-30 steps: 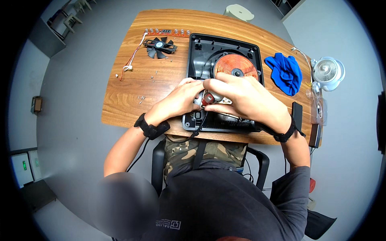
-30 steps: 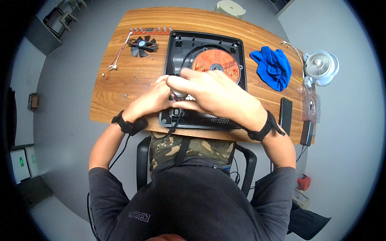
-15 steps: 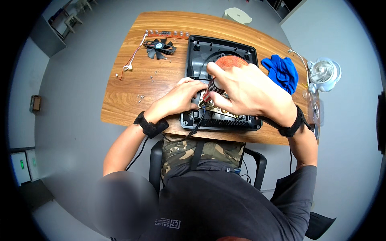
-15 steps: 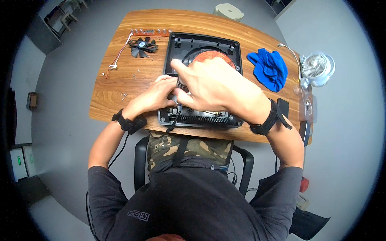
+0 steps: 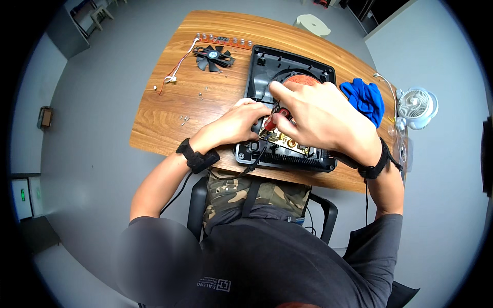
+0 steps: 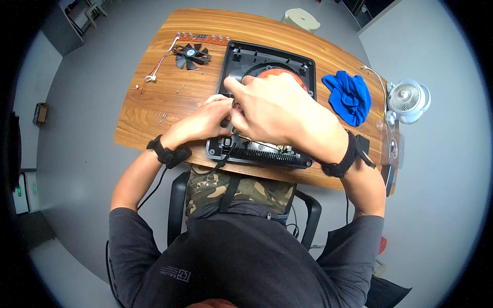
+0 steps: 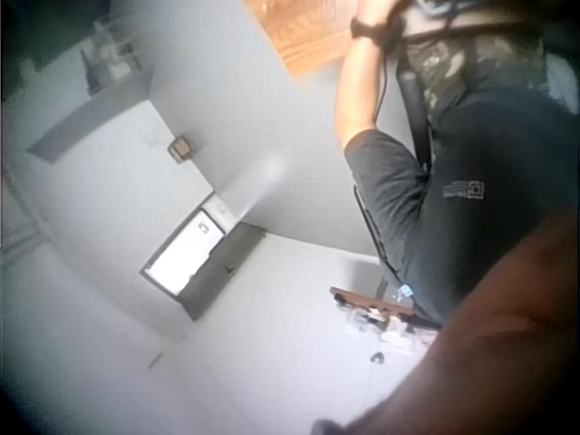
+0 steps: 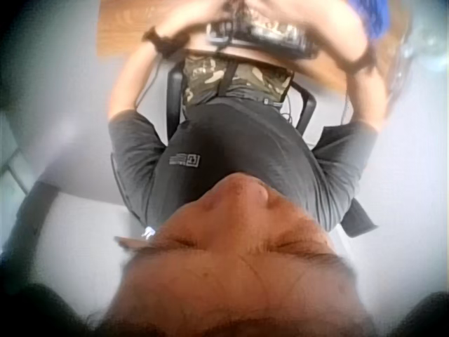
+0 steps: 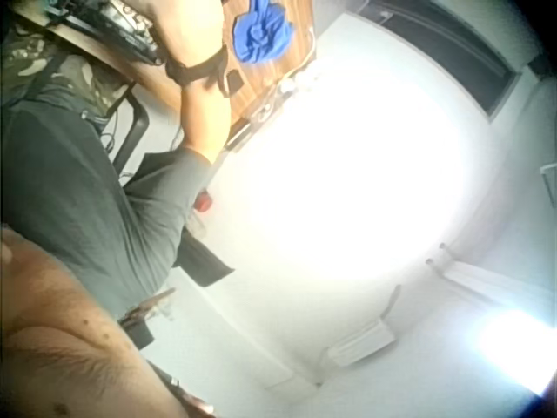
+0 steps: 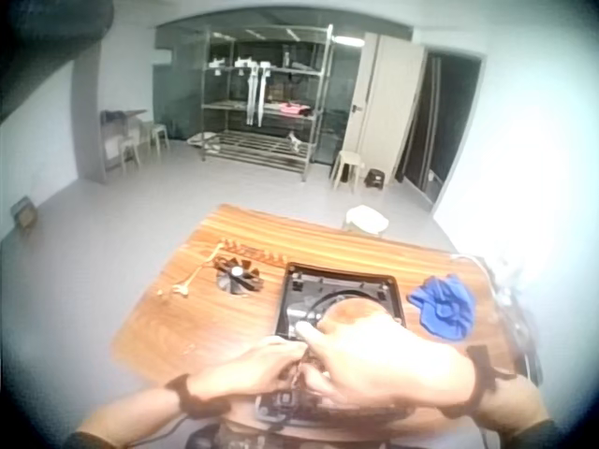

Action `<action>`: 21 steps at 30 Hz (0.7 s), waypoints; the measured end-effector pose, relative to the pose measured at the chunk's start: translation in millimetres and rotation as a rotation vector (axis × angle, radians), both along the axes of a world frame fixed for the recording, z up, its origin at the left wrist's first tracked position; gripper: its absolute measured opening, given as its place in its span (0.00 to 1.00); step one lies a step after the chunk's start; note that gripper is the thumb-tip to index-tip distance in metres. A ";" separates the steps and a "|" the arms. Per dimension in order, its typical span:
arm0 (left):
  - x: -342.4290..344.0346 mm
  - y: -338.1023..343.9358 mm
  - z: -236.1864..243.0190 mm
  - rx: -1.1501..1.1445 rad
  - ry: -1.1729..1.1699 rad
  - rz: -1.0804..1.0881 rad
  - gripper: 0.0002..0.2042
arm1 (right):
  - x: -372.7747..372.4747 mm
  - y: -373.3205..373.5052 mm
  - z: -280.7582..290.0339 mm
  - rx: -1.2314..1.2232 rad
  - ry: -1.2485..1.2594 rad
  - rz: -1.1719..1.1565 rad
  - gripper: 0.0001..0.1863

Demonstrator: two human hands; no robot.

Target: The person uses a screwdriver to remove screws from a disassembled electronic device on a wooden table, then lifts and repositions the copper-colored platter while continuing to unscrew components.

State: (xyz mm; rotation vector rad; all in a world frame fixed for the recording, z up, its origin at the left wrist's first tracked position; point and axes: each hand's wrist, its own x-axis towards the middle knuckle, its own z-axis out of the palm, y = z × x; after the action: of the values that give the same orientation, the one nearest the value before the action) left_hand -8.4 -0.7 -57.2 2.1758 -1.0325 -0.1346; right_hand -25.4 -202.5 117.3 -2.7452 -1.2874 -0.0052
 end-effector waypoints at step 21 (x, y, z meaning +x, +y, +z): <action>3.0 -1.7 -3.5 -0.003 -0.038 -0.037 0.34 | 3.8 2.3 -7.8 -0.054 0.099 -0.016 0.17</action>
State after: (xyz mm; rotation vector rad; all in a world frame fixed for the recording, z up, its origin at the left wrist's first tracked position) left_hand -5.4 -2.5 -60.7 2.1649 -1.0944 -0.1091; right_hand -21.6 -200.3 109.4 -2.7618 -1.2577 0.1646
